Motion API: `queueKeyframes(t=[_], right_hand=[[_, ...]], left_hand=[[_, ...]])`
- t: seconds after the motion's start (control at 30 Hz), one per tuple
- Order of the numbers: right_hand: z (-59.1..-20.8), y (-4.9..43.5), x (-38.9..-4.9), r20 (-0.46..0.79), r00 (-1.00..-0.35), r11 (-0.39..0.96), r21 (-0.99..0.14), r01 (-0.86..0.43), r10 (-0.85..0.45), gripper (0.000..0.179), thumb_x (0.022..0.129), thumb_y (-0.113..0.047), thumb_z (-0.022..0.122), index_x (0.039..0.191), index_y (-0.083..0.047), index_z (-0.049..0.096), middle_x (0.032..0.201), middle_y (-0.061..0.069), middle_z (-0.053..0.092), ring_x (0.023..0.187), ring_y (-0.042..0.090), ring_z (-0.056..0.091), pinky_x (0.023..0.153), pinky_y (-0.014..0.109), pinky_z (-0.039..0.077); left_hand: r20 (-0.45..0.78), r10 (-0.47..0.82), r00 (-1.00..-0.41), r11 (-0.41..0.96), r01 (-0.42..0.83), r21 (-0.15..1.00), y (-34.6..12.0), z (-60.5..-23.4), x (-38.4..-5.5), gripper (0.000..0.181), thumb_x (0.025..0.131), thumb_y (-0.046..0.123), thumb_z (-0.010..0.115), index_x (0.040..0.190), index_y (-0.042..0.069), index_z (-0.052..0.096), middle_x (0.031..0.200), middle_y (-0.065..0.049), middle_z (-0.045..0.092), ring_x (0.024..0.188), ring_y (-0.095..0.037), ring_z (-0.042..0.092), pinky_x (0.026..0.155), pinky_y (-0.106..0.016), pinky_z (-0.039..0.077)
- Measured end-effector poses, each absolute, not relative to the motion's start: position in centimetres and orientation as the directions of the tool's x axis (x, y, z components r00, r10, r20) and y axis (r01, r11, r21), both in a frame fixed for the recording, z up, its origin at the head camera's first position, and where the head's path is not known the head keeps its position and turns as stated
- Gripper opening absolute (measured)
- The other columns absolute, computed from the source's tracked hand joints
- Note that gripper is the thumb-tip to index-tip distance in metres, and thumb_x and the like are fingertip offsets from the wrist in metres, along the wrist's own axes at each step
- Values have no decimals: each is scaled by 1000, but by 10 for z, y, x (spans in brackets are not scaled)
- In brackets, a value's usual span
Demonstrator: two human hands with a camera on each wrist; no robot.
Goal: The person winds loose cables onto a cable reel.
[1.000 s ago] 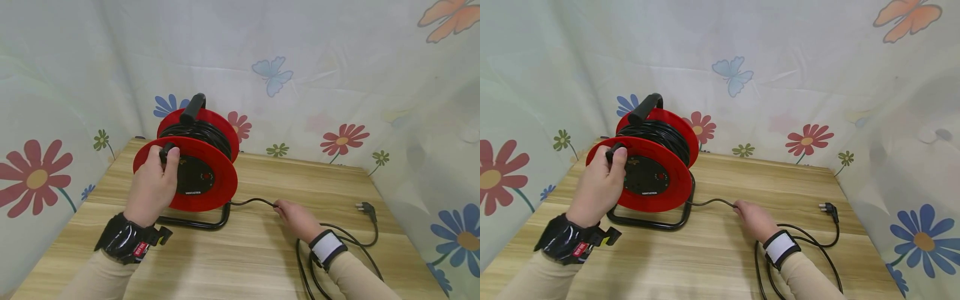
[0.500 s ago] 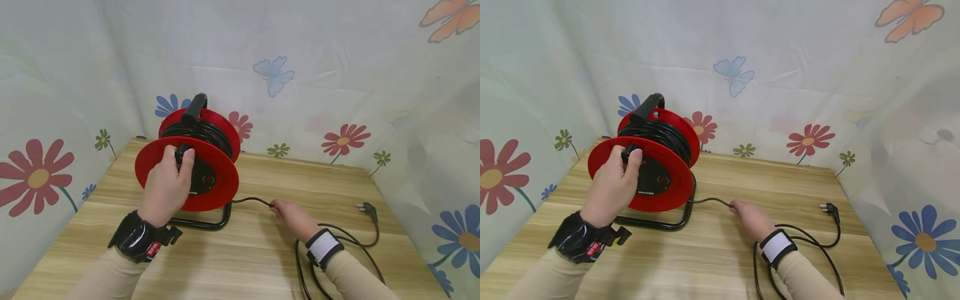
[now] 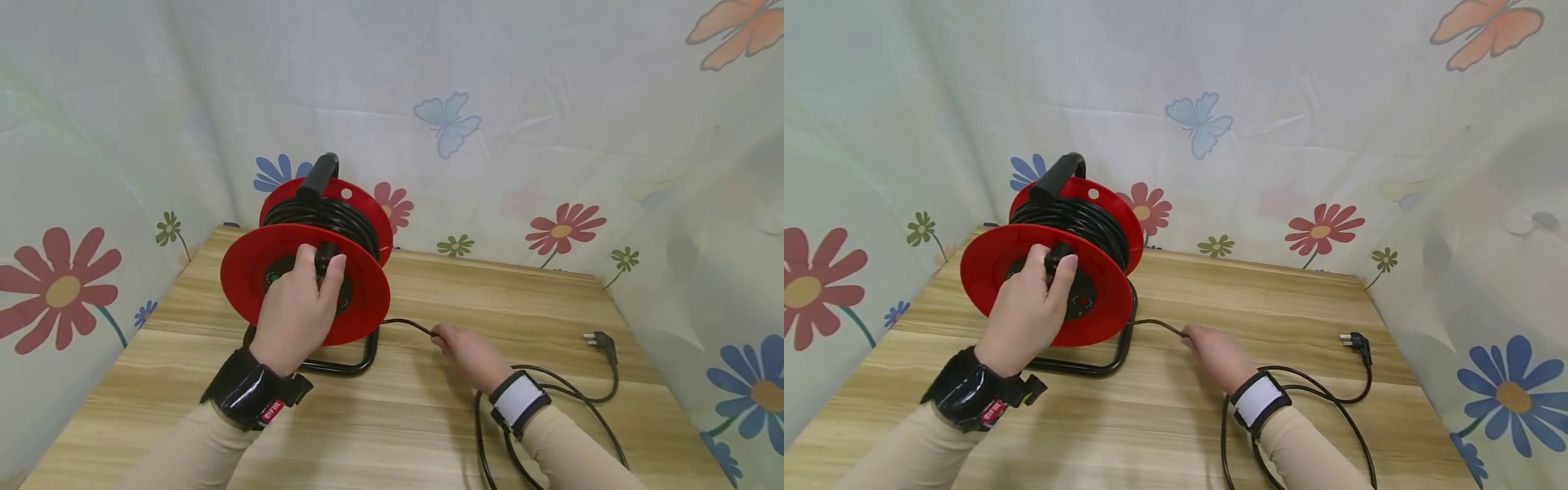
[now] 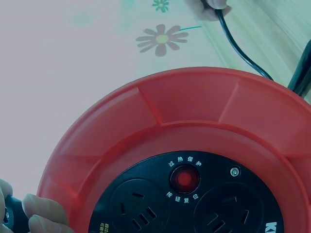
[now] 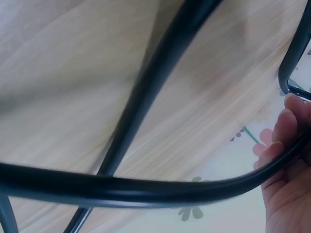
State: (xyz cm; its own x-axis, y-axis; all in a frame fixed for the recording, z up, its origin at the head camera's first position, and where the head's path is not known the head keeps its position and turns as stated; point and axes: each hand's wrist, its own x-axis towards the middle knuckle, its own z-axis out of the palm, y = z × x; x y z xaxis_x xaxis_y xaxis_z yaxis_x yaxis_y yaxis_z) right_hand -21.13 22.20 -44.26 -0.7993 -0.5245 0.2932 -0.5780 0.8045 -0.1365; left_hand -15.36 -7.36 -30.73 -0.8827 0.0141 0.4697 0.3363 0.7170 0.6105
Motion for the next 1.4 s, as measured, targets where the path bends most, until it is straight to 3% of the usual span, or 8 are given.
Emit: queueKeyframes(t=[0.37,0.5,0.7,0.83,1.0,1.1,1.27,1.4], right_hand=[[-425,245,-194,54,-904,871,-248,-424,-424,10,99,-15,50,104,-8,56,84,5,68,64,7,53,55,31,48],[-419,267,-186,76,-900,879,-192,-436,-429,14,100,-14,47,110,-6,51,80,5,68,54,3,47,46,24,42],[-408,300,-178,209,-853,867,-39,-497,-479,17,96,-8,52,111,-2,45,59,-4,51,44,2,36,39,21,34],[-400,325,-175,255,-838,871,35,-490,-482,19,93,-4,55,108,1,45,62,0,55,45,3,39,39,22,35],[-393,361,-170,201,-912,930,-18,-368,-357,5,95,-3,52,97,1,51,71,10,63,53,10,49,44,28,41],[-392,379,-168,136,-951,954,-78,-290,-278,8,97,-4,48,96,2,52,75,13,64,58,14,51,48,32,42],[-396,393,-165,98,-963,955,-135,-264,-253,12,100,-8,43,102,1,51,70,7,57,54,14,44,47,31,38],[-398,391,-165,120,-957,950,-140,-280,-265,13,100,-9,44,102,1,52,73,8,60,56,13,45,48,32,40]], left_hand=[[480,22,-877,717,348,604,-72,-310,-155,35,99,40,41,95,5,43,55,-5,54,45,-14,50,44,-29,44],[482,26,-876,714,354,604,-72,-310,-155,35,100,40,41,94,5,43,55,-6,54,45,-15,50,45,-29,44],[472,29,-881,712,350,608,-71,-310,-155,34,100,39,42,94,5,43,55,-6,53,45,-16,50,44,-29,44],[474,30,-880,711,352,609,-72,-309,-154,35,100,39,41,94,5,42,55,-7,52,45,-16,49,43,-30,43],[481,29,-876,712,356,605,-72,-309,-155,37,100,41,40,94,5,43,55,-6,52,44,-15,49,44,-29,43],[484,27,-874,712,357,604,-72,-310,-155,37,100,41,40,95,4,43,55,-6,52,44,-15,49,44,-29,43],[477,28,-878,717,350,603,-71,-311,-155,35,100,40,41,96,4,43,56,-6,53,45,-15,50,46,-30,44],[462,34,-886,723,341,601,-67,-312,-155,33,99,39,43,97,5,43,56,-5,55,45,-14,51,47,-31,47]])
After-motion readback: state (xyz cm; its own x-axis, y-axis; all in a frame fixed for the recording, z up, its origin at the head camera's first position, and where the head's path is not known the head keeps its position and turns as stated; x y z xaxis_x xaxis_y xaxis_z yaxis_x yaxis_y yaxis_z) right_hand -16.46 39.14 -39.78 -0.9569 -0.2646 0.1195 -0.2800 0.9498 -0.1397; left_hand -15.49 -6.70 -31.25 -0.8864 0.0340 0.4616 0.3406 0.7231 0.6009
